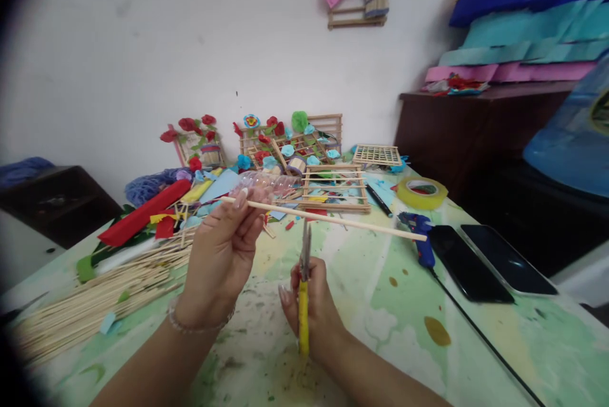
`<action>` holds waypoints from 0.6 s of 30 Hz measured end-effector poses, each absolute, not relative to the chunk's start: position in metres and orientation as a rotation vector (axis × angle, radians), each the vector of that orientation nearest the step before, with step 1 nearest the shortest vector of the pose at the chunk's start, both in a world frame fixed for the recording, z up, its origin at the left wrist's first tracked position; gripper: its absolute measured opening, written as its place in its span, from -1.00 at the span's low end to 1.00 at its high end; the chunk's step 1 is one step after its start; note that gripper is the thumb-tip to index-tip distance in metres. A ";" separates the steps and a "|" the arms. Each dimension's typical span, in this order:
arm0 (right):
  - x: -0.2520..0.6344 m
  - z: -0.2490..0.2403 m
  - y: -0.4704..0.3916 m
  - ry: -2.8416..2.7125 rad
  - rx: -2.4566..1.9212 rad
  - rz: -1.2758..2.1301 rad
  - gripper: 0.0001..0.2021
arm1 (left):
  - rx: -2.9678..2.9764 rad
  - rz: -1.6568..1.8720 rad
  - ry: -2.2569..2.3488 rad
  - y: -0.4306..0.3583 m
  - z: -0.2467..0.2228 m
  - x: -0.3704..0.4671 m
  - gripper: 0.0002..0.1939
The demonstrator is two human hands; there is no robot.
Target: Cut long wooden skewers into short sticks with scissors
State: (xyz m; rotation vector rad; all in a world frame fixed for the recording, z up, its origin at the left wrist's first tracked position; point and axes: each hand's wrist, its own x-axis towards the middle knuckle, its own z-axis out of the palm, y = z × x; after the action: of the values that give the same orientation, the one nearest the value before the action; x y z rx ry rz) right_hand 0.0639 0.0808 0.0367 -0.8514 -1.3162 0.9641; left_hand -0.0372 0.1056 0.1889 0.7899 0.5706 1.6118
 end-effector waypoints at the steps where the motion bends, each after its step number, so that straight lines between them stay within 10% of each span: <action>1: 0.064 0.037 0.081 -1.311 -0.856 0.964 -0.61 | 0.785 1.596 0.580 0.107 0.187 -0.034 -0.88; 18: 0.068 0.055 0.074 -1.199 -0.874 1.080 -0.77 | 0.912 1.617 0.714 0.104 0.170 -0.012 -0.83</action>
State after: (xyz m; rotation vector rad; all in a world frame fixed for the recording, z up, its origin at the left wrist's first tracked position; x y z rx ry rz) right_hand 0.0677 0.0739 0.0550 -0.8736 -1.1987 1.0802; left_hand -0.0121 0.1040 0.1704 0.9123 0.7143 1.6166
